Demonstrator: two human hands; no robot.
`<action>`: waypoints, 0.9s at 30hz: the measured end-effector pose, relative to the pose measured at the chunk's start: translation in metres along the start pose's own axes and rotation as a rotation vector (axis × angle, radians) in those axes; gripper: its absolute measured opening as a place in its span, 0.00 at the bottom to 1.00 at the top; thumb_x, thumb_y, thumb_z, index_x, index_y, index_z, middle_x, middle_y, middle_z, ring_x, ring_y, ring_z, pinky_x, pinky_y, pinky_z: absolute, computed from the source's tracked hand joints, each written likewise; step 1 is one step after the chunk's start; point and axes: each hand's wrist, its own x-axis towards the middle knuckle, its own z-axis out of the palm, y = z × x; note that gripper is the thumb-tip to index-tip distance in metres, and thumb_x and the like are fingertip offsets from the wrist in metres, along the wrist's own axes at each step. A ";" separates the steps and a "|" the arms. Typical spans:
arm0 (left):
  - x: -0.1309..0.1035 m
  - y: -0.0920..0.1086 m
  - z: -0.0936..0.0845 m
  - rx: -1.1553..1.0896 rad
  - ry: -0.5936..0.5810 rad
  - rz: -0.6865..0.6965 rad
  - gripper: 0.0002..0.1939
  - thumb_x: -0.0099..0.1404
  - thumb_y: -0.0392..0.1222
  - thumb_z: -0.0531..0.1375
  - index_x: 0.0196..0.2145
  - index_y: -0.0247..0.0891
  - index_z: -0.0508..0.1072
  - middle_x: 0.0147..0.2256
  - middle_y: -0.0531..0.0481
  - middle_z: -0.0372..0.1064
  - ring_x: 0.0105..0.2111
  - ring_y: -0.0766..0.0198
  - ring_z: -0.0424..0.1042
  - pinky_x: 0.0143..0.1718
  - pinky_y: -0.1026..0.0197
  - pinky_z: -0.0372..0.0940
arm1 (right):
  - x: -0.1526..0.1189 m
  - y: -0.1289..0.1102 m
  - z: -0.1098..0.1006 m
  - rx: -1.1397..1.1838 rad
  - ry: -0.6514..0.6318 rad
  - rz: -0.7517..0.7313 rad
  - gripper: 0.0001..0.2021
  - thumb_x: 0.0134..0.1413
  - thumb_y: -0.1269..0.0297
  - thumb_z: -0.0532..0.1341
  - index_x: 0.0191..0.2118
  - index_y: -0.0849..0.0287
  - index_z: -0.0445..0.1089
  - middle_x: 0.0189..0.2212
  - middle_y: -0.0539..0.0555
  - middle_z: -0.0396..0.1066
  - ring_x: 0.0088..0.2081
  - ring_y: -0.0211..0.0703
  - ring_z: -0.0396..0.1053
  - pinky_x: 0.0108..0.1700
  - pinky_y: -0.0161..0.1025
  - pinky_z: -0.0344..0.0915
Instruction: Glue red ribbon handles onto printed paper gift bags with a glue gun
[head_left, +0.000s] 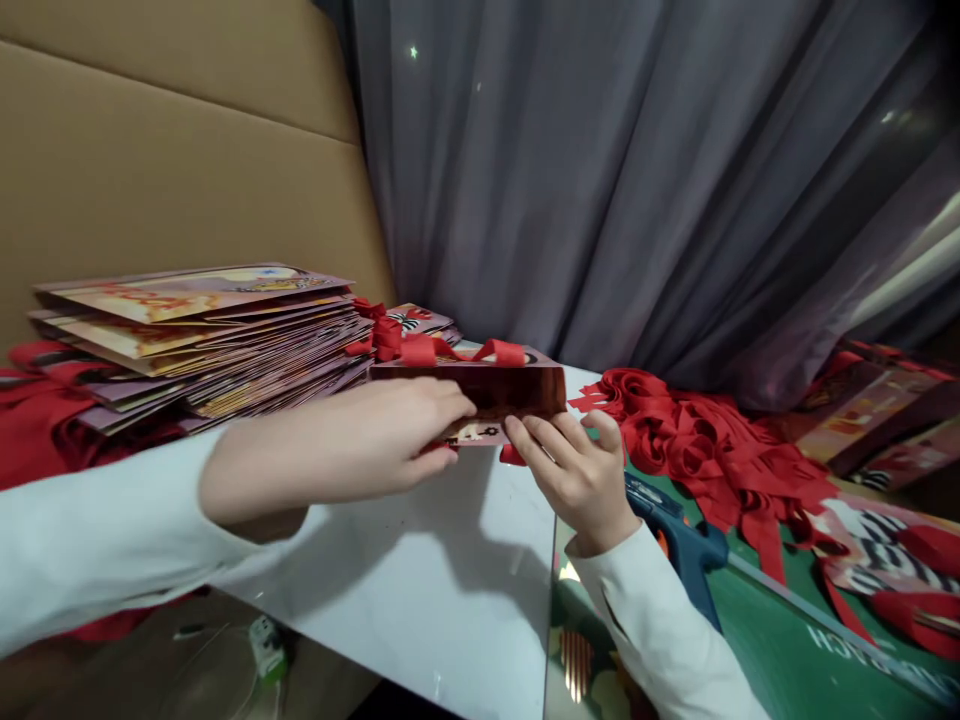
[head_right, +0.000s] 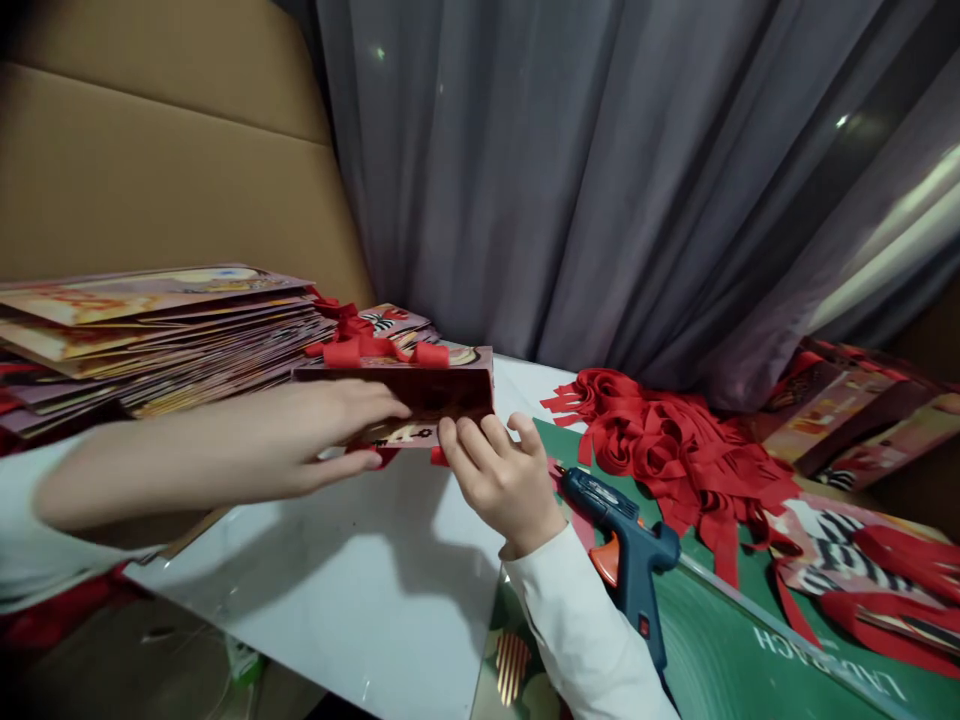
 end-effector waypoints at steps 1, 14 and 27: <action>0.002 0.003 0.010 0.053 -0.039 -0.062 0.13 0.65 0.41 0.58 0.47 0.38 0.73 0.42 0.47 0.74 0.39 0.59 0.75 0.39 0.59 0.69 | -0.002 -0.002 0.002 -0.006 0.024 0.010 0.11 0.65 0.74 0.54 0.44 0.59 0.74 0.35 0.50 0.79 0.35 0.38 0.67 0.46 0.43 0.51; -0.001 0.005 0.098 0.227 0.345 -0.045 0.10 0.68 0.30 0.53 0.35 0.36 0.74 0.28 0.52 0.67 0.27 0.63 0.65 0.27 0.60 0.57 | 0.002 -0.032 0.012 0.091 -0.356 0.169 0.09 0.62 0.75 0.56 0.33 0.58 0.71 0.27 0.49 0.71 0.33 0.43 0.62 0.51 0.46 0.49; -0.016 -0.013 0.099 0.315 0.443 0.155 0.11 0.70 0.32 0.53 0.32 0.37 0.72 0.24 0.53 0.66 0.25 0.63 0.59 0.23 0.60 0.53 | -0.004 -0.025 0.015 0.144 -0.277 0.119 0.13 0.61 0.76 0.57 0.27 0.58 0.72 0.18 0.47 0.65 0.25 0.39 0.56 0.44 0.44 0.50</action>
